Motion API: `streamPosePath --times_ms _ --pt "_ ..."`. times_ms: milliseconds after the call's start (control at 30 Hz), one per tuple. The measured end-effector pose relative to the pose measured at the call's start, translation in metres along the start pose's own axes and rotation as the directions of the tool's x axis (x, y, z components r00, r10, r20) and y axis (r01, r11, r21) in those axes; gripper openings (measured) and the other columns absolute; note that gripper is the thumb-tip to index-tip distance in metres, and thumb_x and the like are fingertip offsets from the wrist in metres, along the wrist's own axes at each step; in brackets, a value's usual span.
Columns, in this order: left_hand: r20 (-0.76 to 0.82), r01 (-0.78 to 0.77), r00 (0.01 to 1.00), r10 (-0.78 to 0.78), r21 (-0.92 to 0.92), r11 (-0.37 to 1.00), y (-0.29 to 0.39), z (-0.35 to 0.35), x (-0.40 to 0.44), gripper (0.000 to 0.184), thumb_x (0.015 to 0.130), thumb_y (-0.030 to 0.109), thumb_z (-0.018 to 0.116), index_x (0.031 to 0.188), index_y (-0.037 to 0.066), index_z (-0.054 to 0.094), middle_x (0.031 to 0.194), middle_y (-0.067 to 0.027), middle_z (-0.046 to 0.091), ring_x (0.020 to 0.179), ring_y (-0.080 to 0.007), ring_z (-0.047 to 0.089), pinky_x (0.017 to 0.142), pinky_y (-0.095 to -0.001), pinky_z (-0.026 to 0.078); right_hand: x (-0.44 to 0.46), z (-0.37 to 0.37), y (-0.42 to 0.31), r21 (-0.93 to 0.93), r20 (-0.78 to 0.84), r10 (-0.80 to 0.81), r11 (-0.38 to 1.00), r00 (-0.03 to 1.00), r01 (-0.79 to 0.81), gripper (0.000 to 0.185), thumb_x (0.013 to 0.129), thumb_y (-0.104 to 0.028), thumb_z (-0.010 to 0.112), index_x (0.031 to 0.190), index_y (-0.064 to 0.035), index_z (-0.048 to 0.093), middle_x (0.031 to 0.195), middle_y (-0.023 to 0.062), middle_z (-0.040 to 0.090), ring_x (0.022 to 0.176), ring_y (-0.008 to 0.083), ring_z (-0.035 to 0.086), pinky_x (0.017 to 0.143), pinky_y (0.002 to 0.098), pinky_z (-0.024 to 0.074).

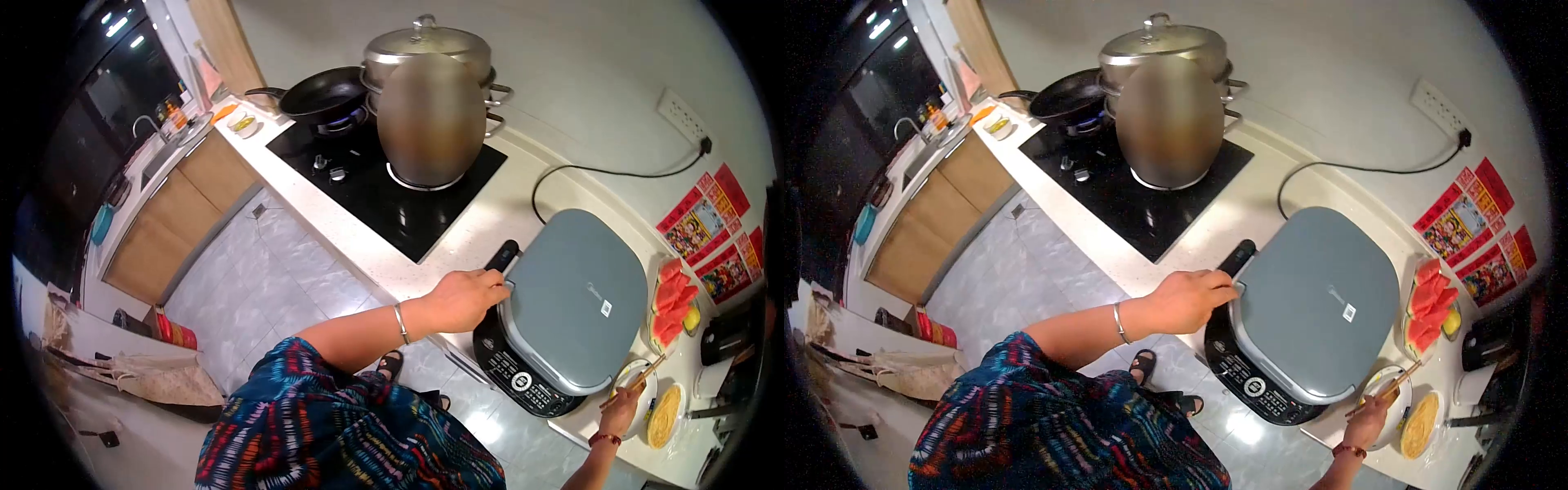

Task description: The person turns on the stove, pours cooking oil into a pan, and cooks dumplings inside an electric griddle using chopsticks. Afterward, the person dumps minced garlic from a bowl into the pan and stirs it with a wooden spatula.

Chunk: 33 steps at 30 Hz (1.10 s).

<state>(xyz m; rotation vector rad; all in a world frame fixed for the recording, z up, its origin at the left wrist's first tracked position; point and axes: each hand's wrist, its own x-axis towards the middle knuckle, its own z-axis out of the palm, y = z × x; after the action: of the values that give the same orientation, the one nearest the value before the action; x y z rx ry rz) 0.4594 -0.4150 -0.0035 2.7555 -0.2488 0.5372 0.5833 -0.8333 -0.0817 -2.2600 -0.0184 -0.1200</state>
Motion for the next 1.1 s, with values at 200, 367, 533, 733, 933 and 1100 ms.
streamPosePath --times_ms 200,367,533,733,933,1100 --pt "0.063 0.080 0.995 -0.077 -0.054 0.995 -0.032 -0.023 -0.025 0.032 0.065 0.002 0.051 0.096 0.007 0.056 0.093 -0.0065 0.054 0.088 -0.0217 0.055 0.068 -0.0320 0.047 0.005 -0.033 0.040 -0.188 -0.206 -0.288 0.950 0.935 0.251 0.021 0.084 -0.018 0.046 0.091 0.0015 0.050 0.082 0.0085 0.047 0.083 0.0186 0.047 0.081 0.0288 0.0349" --pt "0.015 0.167 0.986 -0.166 -0.109 0.980 -0.082 -0.056 -0.077 0.027 0.067 0.001 0.048 0.092 0.007 0.058 0.092 -0.0057 0.056 0.085 -0.0222 0.055 0.068 -0.0331 0.047 -0.060 -0.037 -0.091 -0.559 -0.278 -0.515 0.773 0.811 0.300 0.026 0.083 0.002 0.039 0.105 -0.0005 0.052 0.102 0.0130 0.051 0.098 0.0254 0.048 0.086 0.0332 0.0381" --pt "-0.051 0.203 0.977 -0.209 -0.107 0.973 -0.158 -0.107 -0.161 0.020 0.070 0.006 0.052 0.088 0.007 0.058 0.085 -0.0048 0.056 0.080 -0.0237 0.056 0.065 -0.0349 0.047 -0.148 0.056 -0.207 -0.359 -0.334 -0.490 0.856 0.805 0.371 0.023 0.084 0.001 0.041 0.105 0.0017 0.051 0.103 0.0120 0.052 0.096 0.0230 0.049 0.086 0.0302 0.0377" --pt "-0.153 0.382 0.918 -0.367 0.086 0.920 -0.249 -0.200 -0.260 0.006 0.069 0.012 0.057 0.073 0.007 0.056 0.076 -0.0058 0.054 0.071 -0.0247 0.056 0.057 -0.0355 0.046 -0.201 0.224 -0.330 -0.020 -0.059 -0.642 0.766 0.764 0.642 0.017 0.075 0.008 0.048 0.090 0.0023 0.056 0.086 0.0124 0.054 0.081 0.0244 0.052 0.076 0.0306 0.0411" --pt "-0.265 0.538 0.825 -0.499 0.097 0.837 -0.320 -0.254 -0.297 0.019 0.068 0.019 0.065 0.060 0.006 0.053 0.071 -0.0053 0.053 0.066 -0.0256 0.054 0.054 -0.0356 0.044 -0.230 0.319 -0.423 0.219 0.204 -0.671 0.741 0.713 0.635 0.018 0.074 0.006 0.048 0.089 0.0009 0.056 0.083 0.0087 0.052 0.073 0.0163 0.050 0.066 0.0233 0.0406" --pt "-0.288 0.569 0.812 -0.508 0.200 0.797 -0.394 -0.280 -0.282 0.019 0.066 0.019 0.068 0.062 0.006 0.054 0.074 -0.0062 0.055 0.066 -0.0257 0.055 0.054 -0.0348 0.045 -0.218 0.372 -0.450 0.287 0.307 -0.635 0.772 0.709 0.567 0.016 0.074 0.005 0.050 0.088 0.0007 0.057 0.079 0.0082 0.052 0.068 0.0141 0.050 0.063 0.0226 0.0410"
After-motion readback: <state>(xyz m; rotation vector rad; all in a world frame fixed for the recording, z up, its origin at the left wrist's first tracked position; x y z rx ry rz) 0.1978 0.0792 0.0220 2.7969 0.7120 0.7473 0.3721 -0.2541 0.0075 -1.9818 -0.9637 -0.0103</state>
